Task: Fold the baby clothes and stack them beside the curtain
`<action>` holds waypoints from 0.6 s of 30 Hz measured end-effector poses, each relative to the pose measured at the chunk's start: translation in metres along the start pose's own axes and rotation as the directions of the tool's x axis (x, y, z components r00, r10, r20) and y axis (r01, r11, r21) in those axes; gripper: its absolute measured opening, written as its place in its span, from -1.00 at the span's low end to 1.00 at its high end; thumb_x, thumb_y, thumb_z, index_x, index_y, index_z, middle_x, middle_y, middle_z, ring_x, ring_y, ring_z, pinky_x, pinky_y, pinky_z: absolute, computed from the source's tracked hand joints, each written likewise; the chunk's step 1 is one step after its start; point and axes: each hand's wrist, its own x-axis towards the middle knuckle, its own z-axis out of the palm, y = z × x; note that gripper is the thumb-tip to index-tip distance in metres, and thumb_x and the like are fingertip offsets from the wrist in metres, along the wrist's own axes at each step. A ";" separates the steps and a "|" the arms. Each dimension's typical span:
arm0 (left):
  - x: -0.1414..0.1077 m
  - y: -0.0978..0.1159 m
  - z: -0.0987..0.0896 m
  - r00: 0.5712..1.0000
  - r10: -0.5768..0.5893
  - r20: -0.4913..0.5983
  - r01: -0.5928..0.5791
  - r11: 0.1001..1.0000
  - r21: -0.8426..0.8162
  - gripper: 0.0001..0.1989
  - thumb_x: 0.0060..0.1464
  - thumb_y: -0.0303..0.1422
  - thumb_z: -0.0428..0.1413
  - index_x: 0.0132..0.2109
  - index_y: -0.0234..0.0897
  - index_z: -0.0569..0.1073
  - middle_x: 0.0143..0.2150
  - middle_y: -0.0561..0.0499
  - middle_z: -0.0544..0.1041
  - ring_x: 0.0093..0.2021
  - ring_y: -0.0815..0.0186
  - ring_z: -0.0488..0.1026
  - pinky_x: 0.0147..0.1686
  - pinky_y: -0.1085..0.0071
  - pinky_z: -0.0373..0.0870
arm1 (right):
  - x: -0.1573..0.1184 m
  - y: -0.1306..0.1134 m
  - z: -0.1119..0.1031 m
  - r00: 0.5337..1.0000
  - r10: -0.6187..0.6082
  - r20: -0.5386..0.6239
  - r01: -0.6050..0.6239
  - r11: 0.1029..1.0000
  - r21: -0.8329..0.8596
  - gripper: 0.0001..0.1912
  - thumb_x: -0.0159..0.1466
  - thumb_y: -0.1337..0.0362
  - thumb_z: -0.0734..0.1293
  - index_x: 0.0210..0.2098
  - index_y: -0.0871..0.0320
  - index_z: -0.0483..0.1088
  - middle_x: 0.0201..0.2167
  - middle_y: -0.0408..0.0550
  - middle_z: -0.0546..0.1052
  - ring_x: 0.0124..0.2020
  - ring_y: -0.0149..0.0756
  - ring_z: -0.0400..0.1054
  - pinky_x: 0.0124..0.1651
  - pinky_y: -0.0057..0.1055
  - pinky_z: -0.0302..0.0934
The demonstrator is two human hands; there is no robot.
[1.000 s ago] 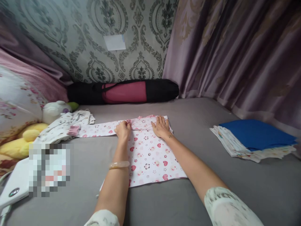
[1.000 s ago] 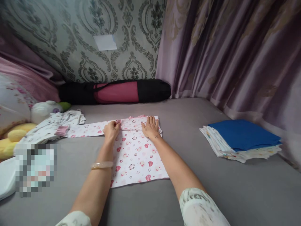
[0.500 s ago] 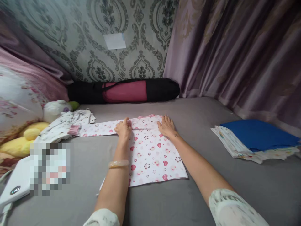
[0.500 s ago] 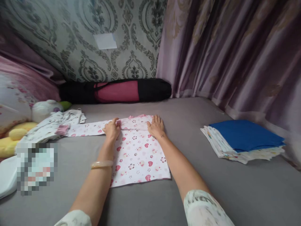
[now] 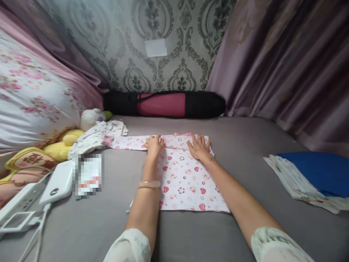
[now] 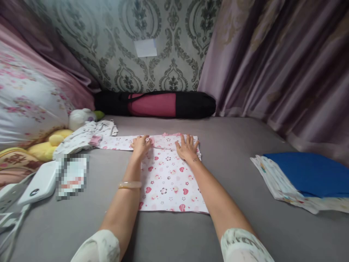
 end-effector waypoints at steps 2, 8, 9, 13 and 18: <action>0.002 -0.004 -0.007 0.998 -0.053 0.027 0.053 0.998 -0.029 -0.62 0.20 -0.23 -0.02 0.12 -0.13 0.45 0.15 -0.19 0.42 0.19 -0.05 0.25 0.10 0.04 0.16 | 0.002 0.000 0.004 1.000 0.009 0.013 -0.008 1.000 -0.018 -0.32 0.41 -0.06 -0.10 0.42 0.11 -0.11 0.43 0.17 -0.11 0.42 0.09 -0.29 0.31 0.21 -0.38; 0.005 -0.016 -0.036 0.984 -0.162 0.078 0.172 0.974 -0.147 -0.67 0.21 -0.26 -0.02 0.07 -0.16 0.46 0.03 -0.11 0.55 0.13 0.04 0.38 0.12 0.10 0.17 | 0.007 -0.014 -0.002 1.000 -0.001 -0.005 0.001 0.999 -0.033 -0.33 0.42 0.00 -0.10 0.41 0.18 -0.09 0.43 0.21 -0.14 0.42 0.08 -0.33 0.32 0.22 -0.44; 0.005 -0.018 -0.040 0.982 -0.172 0.074 0.182 0.970 -0.163 -0.67 0.21 -0.27 -0.02 0.07 -0.15 0.45 0.02 -0.10 0.56 0.12 0.06 0.40 0.12 0.11 0.17 | 0.005 -0.024 -0.004 0.998 -0.048 -0.031 0.047 0.998 -0.037 -0.35 0.42 0.03 -0.11 0.41 0.20 -0.09 0.43 0.22 -0.14 0.43 0.04 -0.34 0.33 0.19 -0.46; 0.005 -0.025 -0.049 0.976 -0.213 0.047 0.218 0.954 -0.206 -0.67 0.21 -0.26 -0.02 0.07 -0.16 0.45 0.04 -0.09 0.55 0.09 0.10 0.43 0.08 0.18 0.23 | -0.003 -0.072 -0.003 0.938 -0.343 0.049 0.343 0.939 0.011 -0.36 0.43 0.04 -0.14 0.42 0.15 -0.12 0.45 0.06 -0.16 0.44 -0.13 -0.37 0.37 0.04 -0.50; 0.010 -0.039 -0.040 0.969 -0.244 0.025 0.244 0.944 -0.224 -0.70 0.19 -0.28 0.00 0.03 -0.16 0.47 0.00 -0.10 0.57 0.03 0.14 0.47 0.01 0.25 0.30 | -0.005 -0.105 0.008 0.891 -0.430 0.146 0.420 0.902 0.096 -0.33 0.42 0.00 -0.17 0.43 0.14 -0.17 0.45 -0.05 -0.20 0.44 -0.16 -0.40 0.38 0.05 -0.49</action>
